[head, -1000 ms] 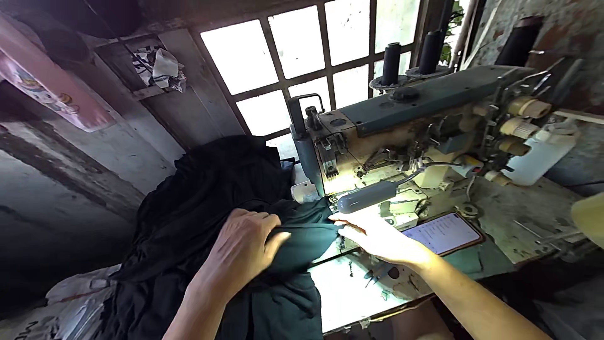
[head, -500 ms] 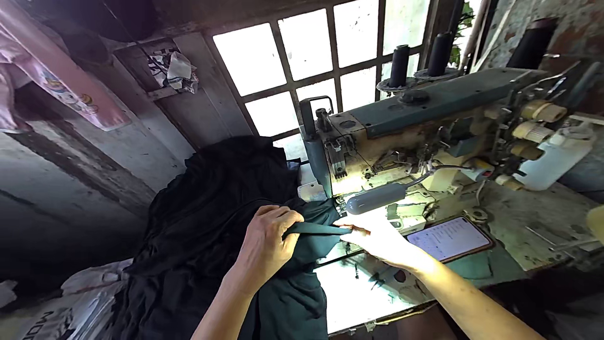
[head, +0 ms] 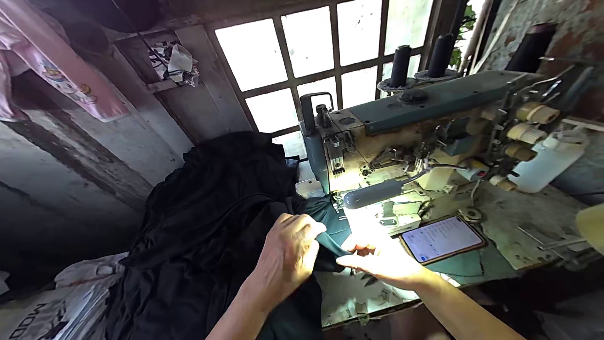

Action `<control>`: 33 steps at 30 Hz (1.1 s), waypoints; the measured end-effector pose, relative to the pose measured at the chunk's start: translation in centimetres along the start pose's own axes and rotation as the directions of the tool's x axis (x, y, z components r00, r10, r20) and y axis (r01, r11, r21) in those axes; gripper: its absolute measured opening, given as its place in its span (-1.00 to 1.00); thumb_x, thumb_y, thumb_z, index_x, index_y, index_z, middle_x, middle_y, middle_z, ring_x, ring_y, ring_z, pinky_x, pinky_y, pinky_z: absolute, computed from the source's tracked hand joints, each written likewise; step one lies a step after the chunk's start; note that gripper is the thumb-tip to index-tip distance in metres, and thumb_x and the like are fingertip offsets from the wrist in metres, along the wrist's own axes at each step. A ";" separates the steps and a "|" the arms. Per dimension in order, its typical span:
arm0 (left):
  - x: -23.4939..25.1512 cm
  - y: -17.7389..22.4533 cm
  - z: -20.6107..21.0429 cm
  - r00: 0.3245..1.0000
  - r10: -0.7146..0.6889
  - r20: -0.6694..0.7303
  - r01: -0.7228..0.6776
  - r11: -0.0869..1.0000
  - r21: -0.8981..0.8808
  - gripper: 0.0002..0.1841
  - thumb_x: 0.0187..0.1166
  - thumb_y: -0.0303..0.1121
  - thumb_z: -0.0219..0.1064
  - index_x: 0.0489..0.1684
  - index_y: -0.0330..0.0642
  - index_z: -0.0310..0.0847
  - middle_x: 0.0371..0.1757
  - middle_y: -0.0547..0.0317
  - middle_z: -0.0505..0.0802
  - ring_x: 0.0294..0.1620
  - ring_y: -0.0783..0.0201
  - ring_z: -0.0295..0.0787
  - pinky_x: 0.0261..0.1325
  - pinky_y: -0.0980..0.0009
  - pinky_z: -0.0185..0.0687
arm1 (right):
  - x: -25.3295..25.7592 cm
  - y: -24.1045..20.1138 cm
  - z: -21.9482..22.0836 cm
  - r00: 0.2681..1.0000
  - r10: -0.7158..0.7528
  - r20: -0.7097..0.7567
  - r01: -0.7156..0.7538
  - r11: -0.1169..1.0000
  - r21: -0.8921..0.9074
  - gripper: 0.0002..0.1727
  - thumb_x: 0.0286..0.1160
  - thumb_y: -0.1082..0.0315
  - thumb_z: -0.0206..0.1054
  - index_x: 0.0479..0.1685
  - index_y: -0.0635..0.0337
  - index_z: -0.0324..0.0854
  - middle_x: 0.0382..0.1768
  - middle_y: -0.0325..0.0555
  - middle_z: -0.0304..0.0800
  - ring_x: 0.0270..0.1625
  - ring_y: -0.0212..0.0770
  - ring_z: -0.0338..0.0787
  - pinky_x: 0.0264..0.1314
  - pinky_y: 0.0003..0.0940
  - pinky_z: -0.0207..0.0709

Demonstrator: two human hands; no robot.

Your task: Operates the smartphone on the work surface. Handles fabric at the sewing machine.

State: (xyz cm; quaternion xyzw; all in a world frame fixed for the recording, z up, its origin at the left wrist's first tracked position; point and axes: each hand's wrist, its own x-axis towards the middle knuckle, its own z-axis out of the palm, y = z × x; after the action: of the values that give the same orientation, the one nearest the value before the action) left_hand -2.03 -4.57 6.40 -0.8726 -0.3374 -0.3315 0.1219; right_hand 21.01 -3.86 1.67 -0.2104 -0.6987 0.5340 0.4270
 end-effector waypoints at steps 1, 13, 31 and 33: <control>0.1 0.8 -0.1 1.000 0.024 0.004 -0.024 1.000 -0.016 -0.71 0.46 -0.41 0.11 -0.21 -0.14 0.83 -0.22 0.14 0.92 -0.11 0.22 0.84 0.09 0.26 0.59 | -0.6 0.0 0.2 0.999 -0.052 -0.006 0.052 0.999 -0.003 -0.92 0.51 0.40 0.40 -0.27 0.21 0.76 -0.35 -0.47 0.78 -0.34 -0.73 0.67 -0.24 -0.77 0.57; 0.5 -1.4 2.7 0.994 0.047 0.094 -0.058 0.991 0.123 -0.71 0.52 -0.47 0.09 -0.21 -0.10 0.82 -0.14 0.16 0.90 0.16 0.07 0.81 0.56 -0.09 0.40 | -4.8 5.3 0.6 0.925 -0.366 -0.100 0.320 0.895 -0.311 -0.76 0.60 0.28 0.40 -0.31 0.31 0.74 -0.32 -0.09 0.82 -0.27 -0.49 0.71 -0.12 -0.68 0.57; 2.3 -0.9 -0.8 0.998 -0.057 -0.041 0.067 0.956 0.287 -0.74 0.44 -0.43 0.07 -0.26 -0.20 0.75 -0.22 0.02 0.88 -0.17 0.03 0.85 -0.19 0.21 0.70 | 0.3 5.1 -1.2 0.941 -0.317 -0.122 0.253 0.894 -0.371 -0.78 0.59 0.29 0.38 -0.23 0.28 0.80 -0.28 -0.14 0.86 -0.23 -0.57 0.72 -0.06 -0.72 0.56; 2.1 -0.6 -0.6 0.999 -0.037 -0.006 0.038 0.961 0.274 -0.76 0.37 -0.37 0.13 -0.32 -0.17 0.76 -0.20 0.06 0.89 -0.08 0.05 0.85 -0.05 0.18 0.70 | 0.6 5.1 -1.2 0.942 -0.309 -0.132 0.248 0.904 -0.348 -0.80 0.57 0.33 0.37 -0.20 0.30 0.81 -0.26 -0.13 0.88 -0.22 -0.58 0.73 -0.06 -0.71 0.59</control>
State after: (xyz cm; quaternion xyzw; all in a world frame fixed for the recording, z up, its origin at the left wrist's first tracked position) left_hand -1.58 -3.34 8.23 -0.8406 -0.3964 -0.2845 0.2353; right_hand 20.85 -1.03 -2.75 -0.2240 -0.7578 0.3226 0.5211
